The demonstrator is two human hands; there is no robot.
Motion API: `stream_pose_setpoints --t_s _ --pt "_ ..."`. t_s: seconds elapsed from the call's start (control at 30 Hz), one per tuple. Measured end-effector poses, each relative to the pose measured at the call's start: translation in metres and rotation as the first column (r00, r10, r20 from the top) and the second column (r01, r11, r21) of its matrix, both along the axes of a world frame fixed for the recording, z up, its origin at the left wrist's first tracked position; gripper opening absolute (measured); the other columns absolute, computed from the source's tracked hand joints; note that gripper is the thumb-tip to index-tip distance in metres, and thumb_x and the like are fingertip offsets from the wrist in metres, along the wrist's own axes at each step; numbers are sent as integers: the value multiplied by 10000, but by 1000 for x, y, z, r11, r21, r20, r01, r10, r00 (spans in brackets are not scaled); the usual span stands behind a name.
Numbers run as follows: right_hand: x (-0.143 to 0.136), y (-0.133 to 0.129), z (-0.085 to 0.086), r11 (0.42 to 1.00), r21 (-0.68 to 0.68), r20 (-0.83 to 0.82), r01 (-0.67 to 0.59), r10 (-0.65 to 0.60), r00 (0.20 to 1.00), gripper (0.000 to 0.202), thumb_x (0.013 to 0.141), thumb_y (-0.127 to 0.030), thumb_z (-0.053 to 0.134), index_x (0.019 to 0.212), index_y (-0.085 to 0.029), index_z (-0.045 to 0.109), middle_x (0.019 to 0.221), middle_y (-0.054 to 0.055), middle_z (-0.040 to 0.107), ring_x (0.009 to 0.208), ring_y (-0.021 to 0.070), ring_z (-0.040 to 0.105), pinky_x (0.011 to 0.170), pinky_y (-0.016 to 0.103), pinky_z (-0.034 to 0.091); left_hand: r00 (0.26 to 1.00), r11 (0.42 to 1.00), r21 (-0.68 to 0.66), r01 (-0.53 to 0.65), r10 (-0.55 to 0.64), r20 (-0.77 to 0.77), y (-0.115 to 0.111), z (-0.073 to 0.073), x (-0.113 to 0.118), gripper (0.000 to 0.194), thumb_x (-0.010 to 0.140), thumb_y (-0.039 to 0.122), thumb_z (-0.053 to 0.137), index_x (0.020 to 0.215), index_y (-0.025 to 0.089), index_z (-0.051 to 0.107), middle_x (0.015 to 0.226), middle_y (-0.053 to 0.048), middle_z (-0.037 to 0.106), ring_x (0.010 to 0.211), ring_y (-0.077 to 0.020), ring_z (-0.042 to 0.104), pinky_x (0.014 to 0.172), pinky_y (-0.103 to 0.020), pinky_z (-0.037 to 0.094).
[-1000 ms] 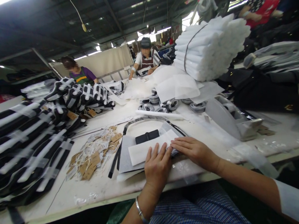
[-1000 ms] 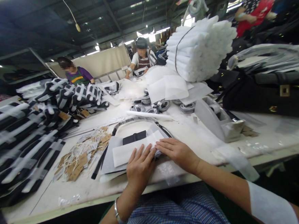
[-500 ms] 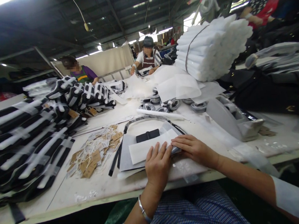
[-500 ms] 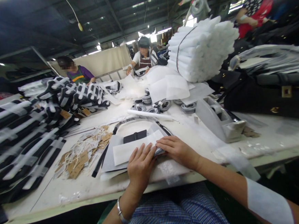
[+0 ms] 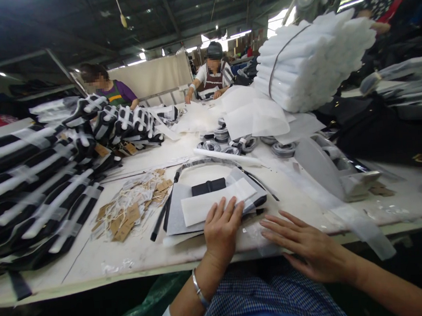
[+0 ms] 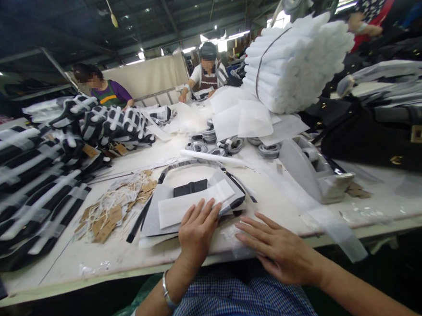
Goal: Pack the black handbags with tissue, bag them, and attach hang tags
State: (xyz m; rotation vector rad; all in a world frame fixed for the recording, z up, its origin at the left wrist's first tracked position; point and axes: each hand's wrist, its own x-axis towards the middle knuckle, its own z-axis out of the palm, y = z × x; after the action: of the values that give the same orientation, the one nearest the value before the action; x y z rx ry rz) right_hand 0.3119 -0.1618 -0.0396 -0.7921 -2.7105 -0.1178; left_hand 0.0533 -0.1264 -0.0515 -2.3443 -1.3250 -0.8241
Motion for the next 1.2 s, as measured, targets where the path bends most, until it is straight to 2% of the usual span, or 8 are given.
stream_pose_setpoints --t_s 0.1,0.23,0.4,0.67,0.77,0.9,1.07,1.2 --pt "-6 -2 -18 999 35 -63 -34 36 997 597 906 -45 456 1493 -150 432 1508 97 480 1450 245 351 1178 492 370 1000 1000 -15 -6 6 -4 0 1 0 351 972 249 584 1319 296 603 1376 7 622 1274 -267 589 1036 -452 485" --pt "-25 3 -31 988 113 -230 -104 128 965 350 970 -123 515 1304 -145 619 1306 85 668 1296 213 558 1110 434 474 1000 1000 -6 -7 7 -7 -1 1 0 338 983 261 569 1318 292 602 1380 17 619 1273 -270 589 1041 -453 479" --pt "-39 -9 -27 992 122 -372 -32 76 925 246 978 -126 528 1176 -140 673 1134 77 750 1112 188 685 1026 388 554 1000 1000 12 -20 20 -22 0 1 1 339 980 265 577 1317 291 601 1372 19 626 1256 -274 601 1021 -447 487" --pt "-36 -50 -25 995 98 -355 3 32 934 278 951 -71 516 1177 -127 667 1136 85 747 1100 194 691 966 364 590 1000 1000 16 -17 18 -13 -1 -3 1 359 974 264 585 1330 315 591 1380 30 621 1265 -255 595 1029 -438 485" --pt "-36 -54 -12 996 93 -347 0 32 937 262 956 -86 519 1168 -131 665 1123 78 752 1080 191 699 952 350 594 1000 1000 4 3 -3 -19 -2 -3 1 360 977 256 578 1333 308 590 1390 20 613 1280 -257 582 1037 -440 481" --pt "-41 -40 24 998 70 -365 -1 27 931 258 977 -86 472 1142 -153 659 1034 58 772 969 167 729 911 320 599 1000 1000 15 19 -19 -17 -3 -3 0 354 992 244 544 1340 291 585 1406 21 600 1285 -264 577 1037 -443 487" --pt "-48 5 71 998 -58 -304 -4 -14 952 274 994 -119 425 1023 -209 682 922 18 772 791 153 732 705 257 581 999 997 62 37 -37 5 -3 -4 1 335 1016 238 477 1326 270 599 1379 9 624 1253 -272 603 1008 -444 517" --pt "-56 57 90 967 -245 -221 64 -120 968 234 992 -210 491 982 -254 721 910 -19 774 788 158 729 680 247 527 998 996 78 45 -49 49 -2 -6 1 317 1025 251 442 1282 242 627 1382 -2 623 1255 -280 602 992 -449 543"
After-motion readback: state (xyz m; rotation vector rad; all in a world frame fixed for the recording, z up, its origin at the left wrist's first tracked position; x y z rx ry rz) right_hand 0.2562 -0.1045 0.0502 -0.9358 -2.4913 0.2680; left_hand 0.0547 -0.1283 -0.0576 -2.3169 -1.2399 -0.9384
